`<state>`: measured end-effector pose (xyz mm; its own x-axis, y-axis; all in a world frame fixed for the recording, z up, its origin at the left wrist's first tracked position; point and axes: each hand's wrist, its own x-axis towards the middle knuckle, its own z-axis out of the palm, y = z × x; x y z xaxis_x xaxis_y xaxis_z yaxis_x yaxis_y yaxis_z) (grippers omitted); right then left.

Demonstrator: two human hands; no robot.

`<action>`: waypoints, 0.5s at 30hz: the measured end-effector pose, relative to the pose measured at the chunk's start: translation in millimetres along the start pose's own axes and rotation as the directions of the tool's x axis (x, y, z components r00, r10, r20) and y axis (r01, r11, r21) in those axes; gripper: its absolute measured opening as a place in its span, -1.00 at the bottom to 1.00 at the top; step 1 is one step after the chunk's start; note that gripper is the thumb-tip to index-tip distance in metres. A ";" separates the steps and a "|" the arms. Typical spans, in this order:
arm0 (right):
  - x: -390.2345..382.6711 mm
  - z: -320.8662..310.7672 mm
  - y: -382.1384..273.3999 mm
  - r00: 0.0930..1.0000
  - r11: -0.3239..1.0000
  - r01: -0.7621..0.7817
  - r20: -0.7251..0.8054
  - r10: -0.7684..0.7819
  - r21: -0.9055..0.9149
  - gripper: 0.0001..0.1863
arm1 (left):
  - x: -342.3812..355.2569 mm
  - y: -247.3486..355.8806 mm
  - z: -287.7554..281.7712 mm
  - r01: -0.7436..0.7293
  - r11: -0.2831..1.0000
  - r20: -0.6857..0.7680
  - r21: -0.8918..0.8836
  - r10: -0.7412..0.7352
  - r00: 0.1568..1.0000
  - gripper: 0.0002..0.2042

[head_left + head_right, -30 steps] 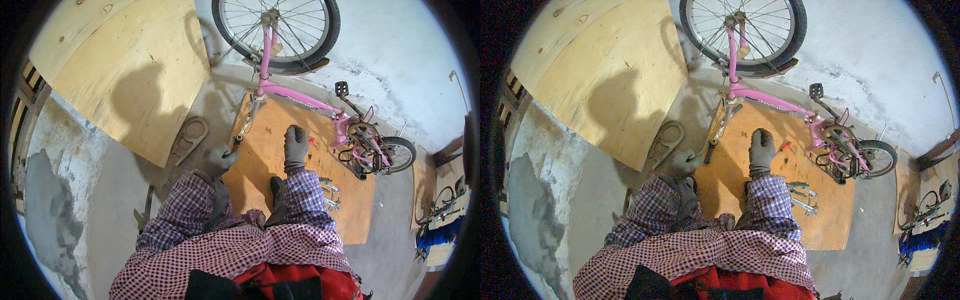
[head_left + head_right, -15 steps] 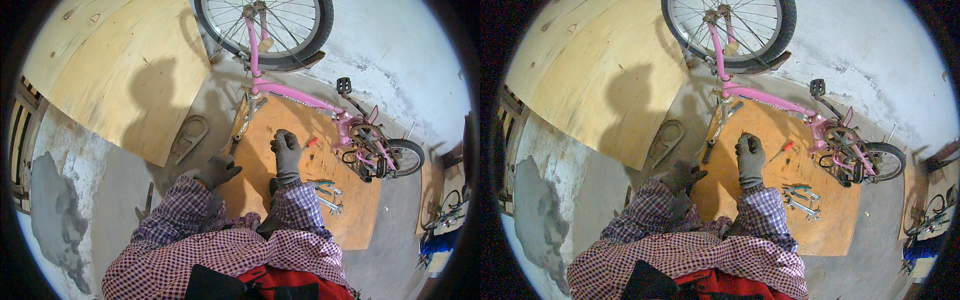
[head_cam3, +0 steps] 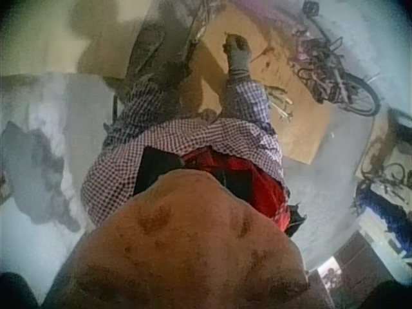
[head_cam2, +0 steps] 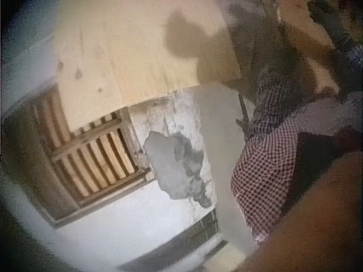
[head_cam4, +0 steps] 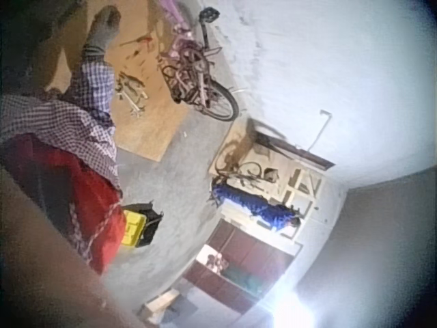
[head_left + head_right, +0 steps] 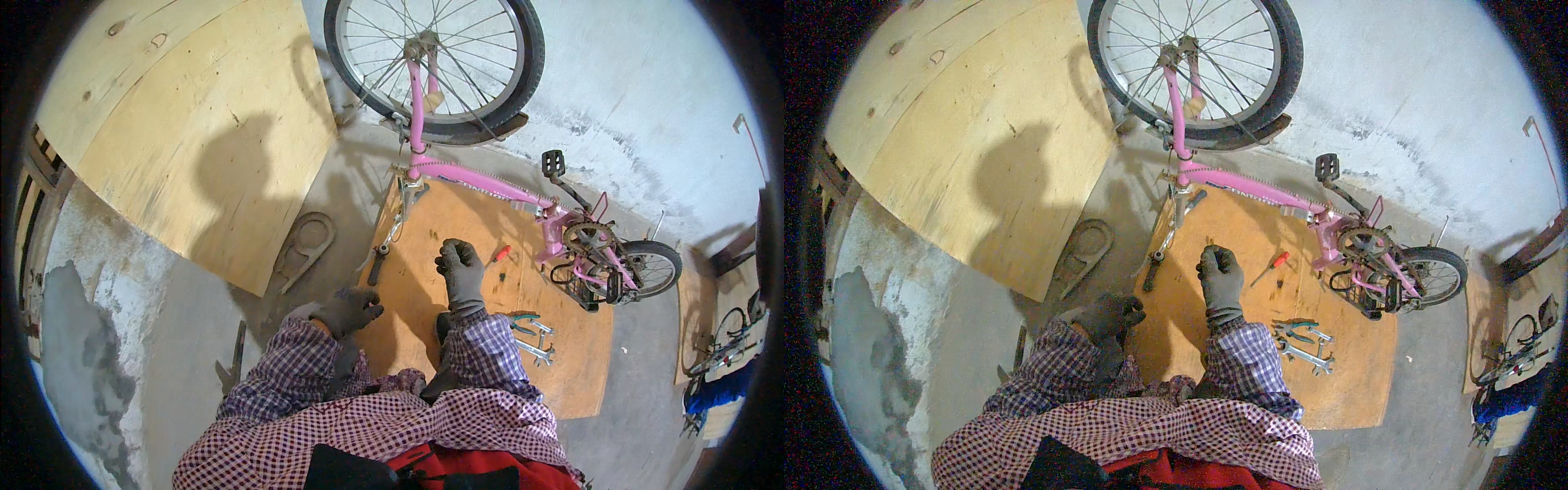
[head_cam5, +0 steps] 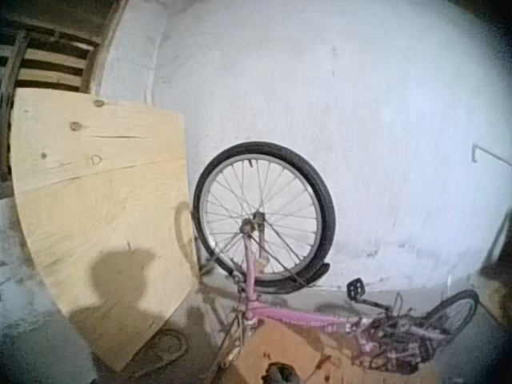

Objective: The person works on a pink bicycle lying on its side, using a screwdriver and wrench to adjust the chain and front wheel area. They rotate the front wheel to check alignment and continue tightening components.

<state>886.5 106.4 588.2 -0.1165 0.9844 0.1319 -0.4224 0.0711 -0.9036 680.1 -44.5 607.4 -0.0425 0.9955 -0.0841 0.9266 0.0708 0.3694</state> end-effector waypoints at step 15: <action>-22.8 45.3 30.0 0.997 0.981 0.030 0.069 -0.017 -0.193 -0.91 | -47.6 -45.0 -37.3 -0.068 0.996 -0.010 0.066 0.069 0.998 -0.64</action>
<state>835.8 78.8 576.5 -0.1712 0.9695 0.1753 -0.2442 0.1307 -0.9609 626.5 -92.7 629.3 0.0176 0.9986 -0.0490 0.9498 -0.0014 0.3129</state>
